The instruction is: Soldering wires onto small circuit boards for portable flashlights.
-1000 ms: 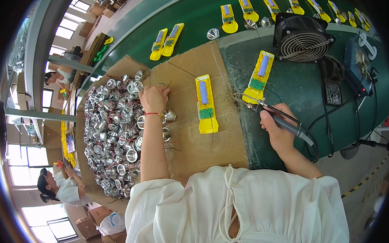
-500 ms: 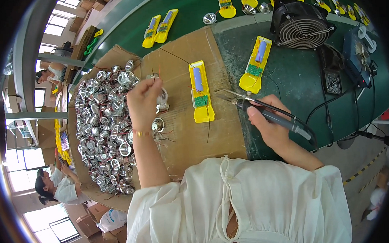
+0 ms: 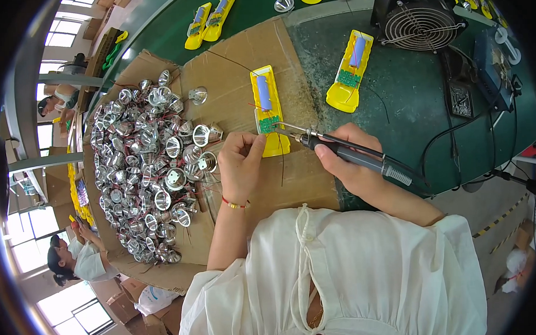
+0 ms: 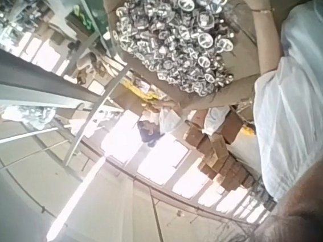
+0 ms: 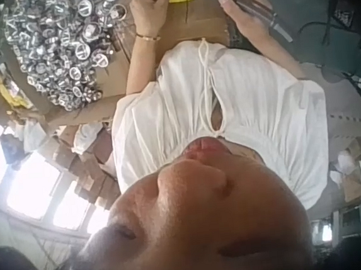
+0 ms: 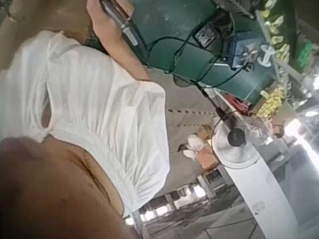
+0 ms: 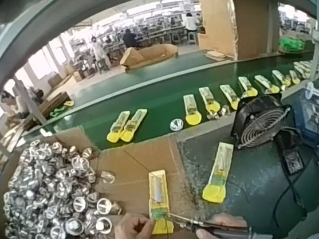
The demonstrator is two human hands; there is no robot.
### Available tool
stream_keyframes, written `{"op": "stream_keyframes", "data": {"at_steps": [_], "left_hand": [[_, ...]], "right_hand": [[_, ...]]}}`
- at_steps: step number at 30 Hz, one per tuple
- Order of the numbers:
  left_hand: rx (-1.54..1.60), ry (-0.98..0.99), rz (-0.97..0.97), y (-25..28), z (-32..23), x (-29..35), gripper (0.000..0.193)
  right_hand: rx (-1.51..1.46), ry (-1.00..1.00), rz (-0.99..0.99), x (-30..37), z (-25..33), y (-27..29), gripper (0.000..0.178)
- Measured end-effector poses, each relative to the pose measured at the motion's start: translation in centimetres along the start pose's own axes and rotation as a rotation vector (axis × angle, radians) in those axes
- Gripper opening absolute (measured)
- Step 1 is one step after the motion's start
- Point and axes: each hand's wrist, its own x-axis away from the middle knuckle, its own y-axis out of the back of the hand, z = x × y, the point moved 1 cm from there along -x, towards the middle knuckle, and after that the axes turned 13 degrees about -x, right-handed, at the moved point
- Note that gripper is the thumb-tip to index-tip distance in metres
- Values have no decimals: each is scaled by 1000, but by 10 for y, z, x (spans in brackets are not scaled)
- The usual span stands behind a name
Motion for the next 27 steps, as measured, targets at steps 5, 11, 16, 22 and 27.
{"op": "stream_keyframes", "data": {"at_steps": [5,11,16,22,27], "left_hand": [[-8,35,-4,-3,-6,-1,14],[48,88,-11,-4,-2,0,15],[69,102,-12,-5,0,-2,16],[43,98,-12,-6,2,-2,17],[20,102,-1,-4,-2,-1,17]], "right_hand": [[67,41,55,-1,-3,0,13],[20,18,18,0,-7,-1,13],[-93,-52,-73,3,-8,2,15],[-96,-66,-78,4,-9,3,15],[-128,-85,-80,4,-9,4,14]]}}
